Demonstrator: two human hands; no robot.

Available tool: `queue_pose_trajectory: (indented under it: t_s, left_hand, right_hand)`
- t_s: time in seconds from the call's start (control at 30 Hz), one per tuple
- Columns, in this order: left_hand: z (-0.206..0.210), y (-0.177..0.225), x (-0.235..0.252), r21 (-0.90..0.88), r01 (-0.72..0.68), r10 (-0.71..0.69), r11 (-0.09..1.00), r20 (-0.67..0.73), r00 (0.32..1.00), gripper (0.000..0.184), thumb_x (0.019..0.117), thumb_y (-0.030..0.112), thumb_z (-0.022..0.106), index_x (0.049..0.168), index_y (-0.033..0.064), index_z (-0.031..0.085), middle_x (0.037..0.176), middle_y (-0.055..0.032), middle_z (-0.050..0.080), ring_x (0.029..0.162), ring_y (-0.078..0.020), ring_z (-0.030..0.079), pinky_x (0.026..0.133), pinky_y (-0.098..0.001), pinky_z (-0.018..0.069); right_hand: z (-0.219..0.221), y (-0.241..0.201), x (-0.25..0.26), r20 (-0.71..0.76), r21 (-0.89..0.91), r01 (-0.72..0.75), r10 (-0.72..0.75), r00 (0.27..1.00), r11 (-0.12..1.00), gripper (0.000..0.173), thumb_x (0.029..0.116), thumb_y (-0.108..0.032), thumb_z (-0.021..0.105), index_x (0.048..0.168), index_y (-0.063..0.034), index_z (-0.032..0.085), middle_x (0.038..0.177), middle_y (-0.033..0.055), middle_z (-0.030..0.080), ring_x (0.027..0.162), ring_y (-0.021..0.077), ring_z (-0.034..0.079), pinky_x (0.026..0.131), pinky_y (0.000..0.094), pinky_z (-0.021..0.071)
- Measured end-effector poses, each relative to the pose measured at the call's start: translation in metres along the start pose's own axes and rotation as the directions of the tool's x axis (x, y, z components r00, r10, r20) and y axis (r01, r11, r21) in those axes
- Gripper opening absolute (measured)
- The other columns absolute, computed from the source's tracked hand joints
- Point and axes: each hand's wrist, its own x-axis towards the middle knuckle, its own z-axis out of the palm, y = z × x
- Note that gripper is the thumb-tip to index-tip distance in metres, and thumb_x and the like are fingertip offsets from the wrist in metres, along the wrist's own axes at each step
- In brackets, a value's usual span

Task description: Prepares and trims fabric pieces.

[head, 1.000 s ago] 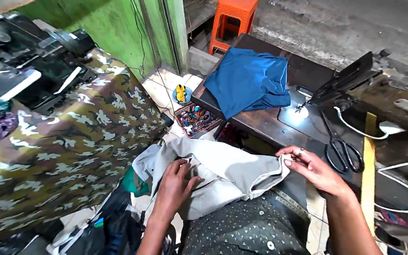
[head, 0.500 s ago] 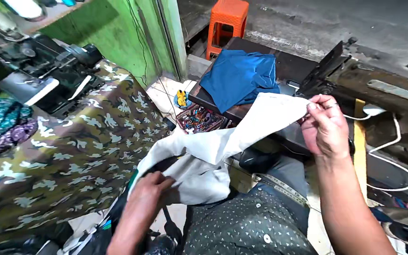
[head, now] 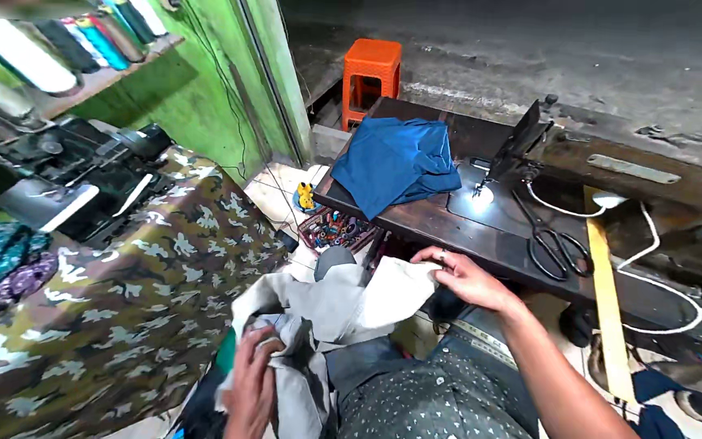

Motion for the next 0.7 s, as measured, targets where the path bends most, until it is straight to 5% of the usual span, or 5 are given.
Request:
queue_pose_trajectory:
  t_s: [0.13,0.23,0.37,0.7]
  left_hand:
    - [0.056,-0.020,-0.010,-0.218,0.190,-0.171,0.957,0.104,0.980,0.035,0.0919,0.008,0.037,0.098,-0.0026,0.070,0.136,-0.0210,0.060,0.133,-0.0311,0.053,0.114,-0.0472,0.0406]
    - [0.065,-0.039,-0.007,-0.361,0.258,-0.230,0.896,0.122,0.966,0.033,0.0901,0.007,0.037,0.096,-0.0032,0.069,0.133,-0.0181,0.061,0.130,-0.0215,0.054,0.111,-0.0385,0.0427]
    - [0.072,-0.049,0.005,-0.324,0.302,-0.254,0.896,0.184,0.950,0.035,0.0900,0.008,0.036,0.096,-0.0015,0.069,0.133,-0.0187,0.061,0.131,-0.0248,0.054,0.111,-0.0417,0.0425]
    - [0.075,-0.062,0.040,-0.181,0.315,-0.239,0.932,0.348,0.907,0.034,0.0902,0.011,0.038,0.090,0.0022,0.071,0.124,-0.0152,0.064,0.123,-0.0230,0.058,0.105,-0.0414,0.0459]
  right_hand:
    - [-0.002,0.013,0.004,0.097,-0.155,-0.107,0.123,0.988,0.982,0.037,0.0974,-0.009,0.053,0.133,-0.0110,0.064,0.117,0.0098,0.070,0.101,0.0166,0.067,0.090,0.0395,0.0553]
    - [-0.003,0.023,0.004,0.209,-0.252,-0.184,0.239,0.948,0.950,0.045,0.1003,-0.032,0.062,0.140,-0.0109,0.058,0.106,0.0159,0.069,0.091,0.0253,0.067,0.087,0.0475,0.0544]
    - [0.002,0.027,0.012,0.372,-0.348,-0.179,0.311,0.875,0.920,0.052,0.0991,-0.045,0.064,0.133,-0.0062,0.061,0.105,0.0152,0.072,0.096,0.0263,0.070,0.092,0.0503,0.0536]
    - [-0.001,0.038,0.020,0.208,-0.271,-0.073,0.132,0.969,0.960,0.035,0.1008,-0.035,0.063,0.117,-0.0059,0.073,0.103,0.0105,0.074,0.098,0.0163,0.069,0.092,0.0382,0.0535]
